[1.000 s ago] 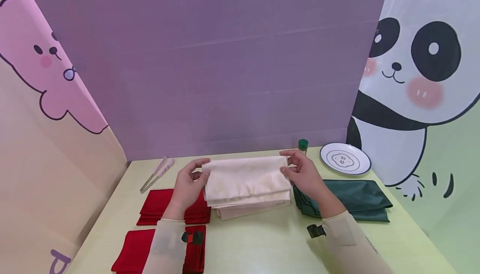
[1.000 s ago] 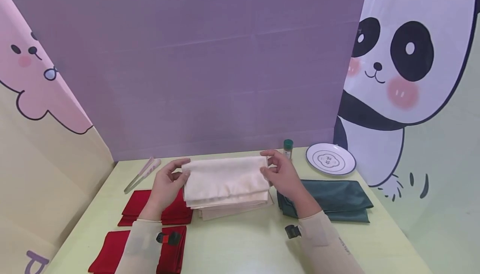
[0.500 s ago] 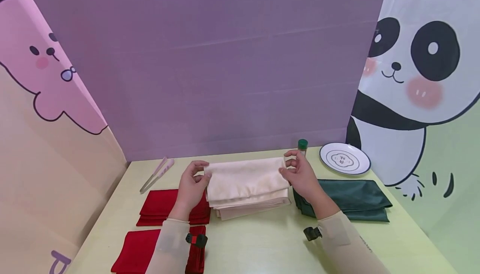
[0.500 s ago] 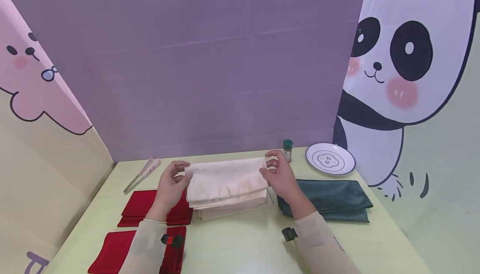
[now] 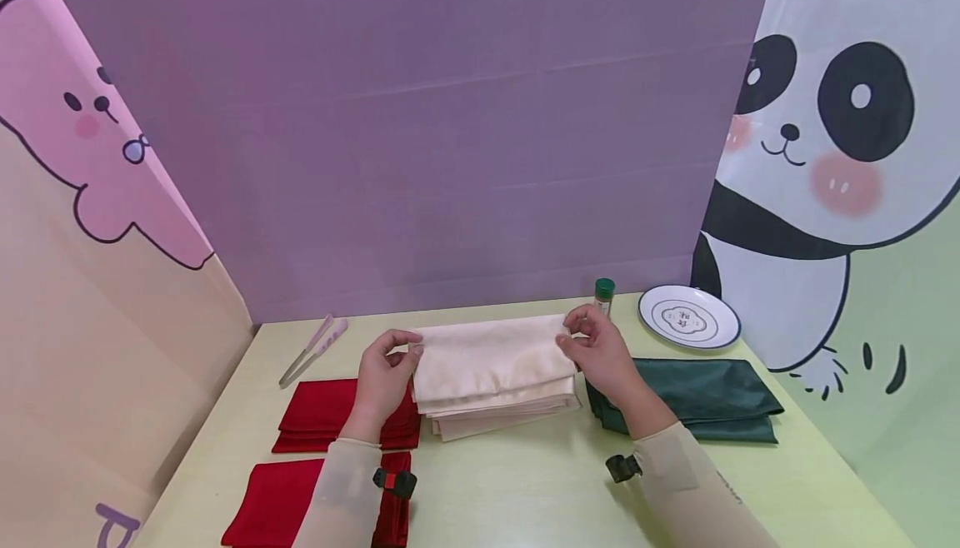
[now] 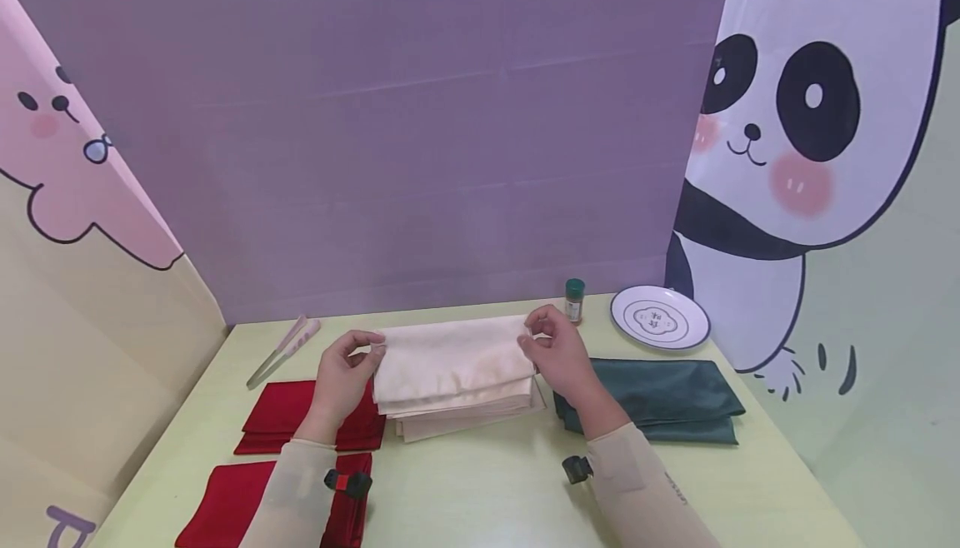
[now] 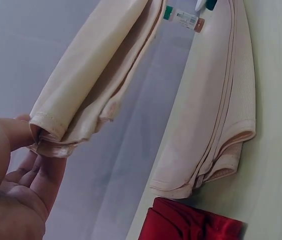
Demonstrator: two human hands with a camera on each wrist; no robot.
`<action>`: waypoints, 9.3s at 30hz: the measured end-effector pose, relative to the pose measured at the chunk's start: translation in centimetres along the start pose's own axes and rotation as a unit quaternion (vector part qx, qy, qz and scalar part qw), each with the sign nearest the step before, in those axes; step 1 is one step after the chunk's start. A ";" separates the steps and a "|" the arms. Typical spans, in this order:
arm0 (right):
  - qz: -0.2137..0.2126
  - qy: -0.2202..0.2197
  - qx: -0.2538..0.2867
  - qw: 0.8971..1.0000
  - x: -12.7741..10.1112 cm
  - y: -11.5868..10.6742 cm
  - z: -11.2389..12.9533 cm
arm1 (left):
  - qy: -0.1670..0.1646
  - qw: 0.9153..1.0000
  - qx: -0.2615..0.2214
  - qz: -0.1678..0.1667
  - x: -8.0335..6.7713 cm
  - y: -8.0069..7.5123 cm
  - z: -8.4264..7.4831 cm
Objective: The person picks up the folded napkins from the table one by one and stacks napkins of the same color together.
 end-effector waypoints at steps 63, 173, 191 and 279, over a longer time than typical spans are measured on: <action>0.108 0.103 -0.277 0.949 -0.4 2.0 -3.9 | -0.050 0.977 0.152 0.142 -0.9 3.2 4.2; 0.117 0.041 -0.427 0.896 -1.3 1.7 -2.6 | -0.019 0.947 0.250 0.202 -2.1 6.1 4.2; 0.067 -0.034 -0.312 0.947 -1.6 3.3 -0.9 | 0.032 0.971 0.201 0.124 -2.5 2.9 1.2; 0.214 -0.030 -0.162 0.963 -5.8 20.3 0.6 | -0.045 0.967 0.247 0.041 -9.7 -20.9 6.5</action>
Point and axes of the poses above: each hand's wrist, its own x-axis towards the middle knuckle, its own y-axis out of the palm, z = x × y, the point moved 8 cm from there along x, towards the middle knuckle, and after that the axes turned 2 degrees about x, right-handed, at the moved point
